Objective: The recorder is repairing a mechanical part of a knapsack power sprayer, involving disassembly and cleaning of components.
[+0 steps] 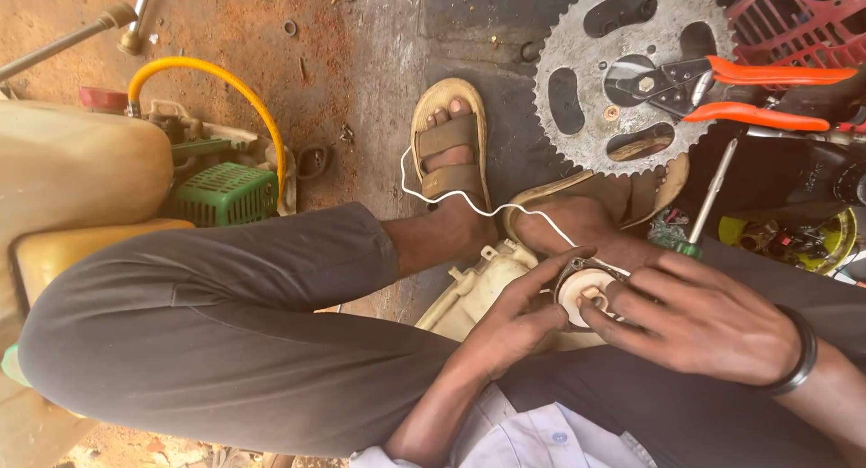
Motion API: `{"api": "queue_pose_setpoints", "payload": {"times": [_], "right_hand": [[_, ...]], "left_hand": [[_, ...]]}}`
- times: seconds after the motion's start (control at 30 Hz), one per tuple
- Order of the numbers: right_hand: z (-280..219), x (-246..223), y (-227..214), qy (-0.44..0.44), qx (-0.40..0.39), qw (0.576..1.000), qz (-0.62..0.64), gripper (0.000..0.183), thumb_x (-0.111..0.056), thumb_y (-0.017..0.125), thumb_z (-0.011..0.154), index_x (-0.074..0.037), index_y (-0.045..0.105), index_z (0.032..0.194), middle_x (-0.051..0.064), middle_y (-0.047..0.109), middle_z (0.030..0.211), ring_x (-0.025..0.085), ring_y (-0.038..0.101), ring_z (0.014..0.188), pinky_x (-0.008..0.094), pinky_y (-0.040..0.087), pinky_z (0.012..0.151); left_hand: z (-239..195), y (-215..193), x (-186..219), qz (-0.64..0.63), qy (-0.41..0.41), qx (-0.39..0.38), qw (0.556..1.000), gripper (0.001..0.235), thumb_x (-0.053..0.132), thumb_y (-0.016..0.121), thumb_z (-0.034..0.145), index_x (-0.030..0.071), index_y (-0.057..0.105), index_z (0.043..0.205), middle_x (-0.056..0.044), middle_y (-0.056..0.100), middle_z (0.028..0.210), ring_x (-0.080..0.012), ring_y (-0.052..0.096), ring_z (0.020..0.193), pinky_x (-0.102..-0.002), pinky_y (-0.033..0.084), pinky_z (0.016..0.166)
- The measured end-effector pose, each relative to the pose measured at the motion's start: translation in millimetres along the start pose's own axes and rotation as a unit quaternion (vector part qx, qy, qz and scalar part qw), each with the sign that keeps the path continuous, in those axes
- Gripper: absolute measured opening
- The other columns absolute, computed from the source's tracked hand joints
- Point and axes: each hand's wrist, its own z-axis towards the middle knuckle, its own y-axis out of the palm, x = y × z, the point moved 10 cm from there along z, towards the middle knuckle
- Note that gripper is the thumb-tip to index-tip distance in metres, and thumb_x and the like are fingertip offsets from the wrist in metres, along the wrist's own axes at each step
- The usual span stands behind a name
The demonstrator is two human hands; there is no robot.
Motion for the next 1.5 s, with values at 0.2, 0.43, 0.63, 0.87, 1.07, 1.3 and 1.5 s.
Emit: {"api": "queue_pose_setpoints", "payload": {"times": [0.2, 0.43, 0.63, 0.87, 1.07, 1.3, 1.5], "right_hand": [[-4, -3, 2, -0.011, 0.003, 1.000, 0.005, 0.050, -0.013, 0.064, 0.071, -0.016, 0.068, 0.121, -0.002, 0.060, 0.094, 0.017, 0.060, 0.087, 0.036, 0.050, 0.068], [-4, 4, 6, 0.017, 0.005, 1.000, 0.004, 0.057, -0.012, 0.065, 0.068, -0.013, 0.067, 0.125, 0.001, 0.062, 0.093, 0.019, 0.062, 0.085, 0.038, 0.051, 0.069], [-4, 9, 10, 0.037, -0.006, 0.999, 0.035, 0.063, -0.010, 0.065, 0.069, -0.007, 0.064, 0.133, 0.002, 0.061, 0.091, 0.020, 0.062, 0.084, 0.038, 0.051, 0.070], [-1, 18, 10, 0.072, -0.014, 0.995, 0.070, 0.068, -0.009, 0.065, 0.067, -0.004, 0.062, 0.135, 0.005, 0.060, 0.090, 0.023, 0.060, 0.080, 0.039, 0.051, 0.071], [-4, 21, 20, 0.081, -0.021, 0.991, 0.101, 0.067, -0.009, 0.065, 0.068, -0.008, 0.061, 0.135, 0.003, 0.059, 0.090, 0.023, 0.060, 0.082, 0.040, 0.051, 0.073], [-5, 24, 28, 0.088, -0.047, 0.989, 0.113, 0.066, -0.009, 0.066, 0.068, -0.008, 0.063, 0.134, 0.004, 0.060, 0.091, 0.025, 0.060, 0.080, 0.040, 0.050, 0.069], [-7, 27, 25, 0.087, 0.012, 0.989, 0.120, 0.061, -0.012, 0.066, 0.069, -0.004, 0.062, 0.130, 0.006, 0.060, 0.091, 0.025, 0.061, 0.082, 0.041, 0.052, 0.075]], "left_hand": [[-2, 2, -7, -0.024, -0.018, -0.016, 0.999, 0.077, -0.005, 0.046, 0.083, 0.007, 0.045, 0.159, -0.011, 0.062, 0.122, -0.0063, 0.057, 0.085, -0.019, 0.047, 0.067], [1, 5, 3, -0.043, 0.039, -0.031, 0.998, 0.074, -0.005, 0.047, 0.081, 0.003, 0.045, 0.154, -0.009, 0.055, 0.148, -0.0097, 0.061, 0.110, -0.025, 0.054, 0.097], [4, 0, -5, -0.023, 0.038, -0.019, 0.999, 0.073, -0.006, 0.047, 0.085, 0.001, 0.046, 0.158, -0.017, 0.057, 0.145, -0.0173, 0.060, 0.110, -0.028, 0.052, 0.097], [4, 1, -4, -0.064, 0.030, -0.020, 0.997, 0.072, -0.009, 0.047, 0.086, 0.002, 0.041, 0.157, -0.015, 0.055, 0.146, -0.0199, 0.058, 0.130, -0.031, 0.049, 0.110], [3, 1, 0, 0.008, 0.043, -0.015, 0.999, 0.077, -0.006, 0.049, 0.081, 0.002, 0.043, 0.158, -0.018, 0.058, 0.145, -0.0207, 0.059, 0.129, -0.031, 0.049, 0.110], [5, -3, -5, 0.031, 0.035, 0.001, 0.999, 0.077, -0.006, 0.052, 0.081, 0.003, 0.045, 0.157, -0.017, 0.059, 0.143, -0.0217, 0.060, 0.124, -0.033, 0.050, 0.105], [5, -3, -10, 0.019, 0.036, 0.001, 0.999, 0.076, -0.006, 0.052, 0.083, 0.003, 0.043, 0.157, -0.016, 0.059, 0.144, -0.0222, 0.059, 0.131, -0.033, 0.048, 0.112]]}}
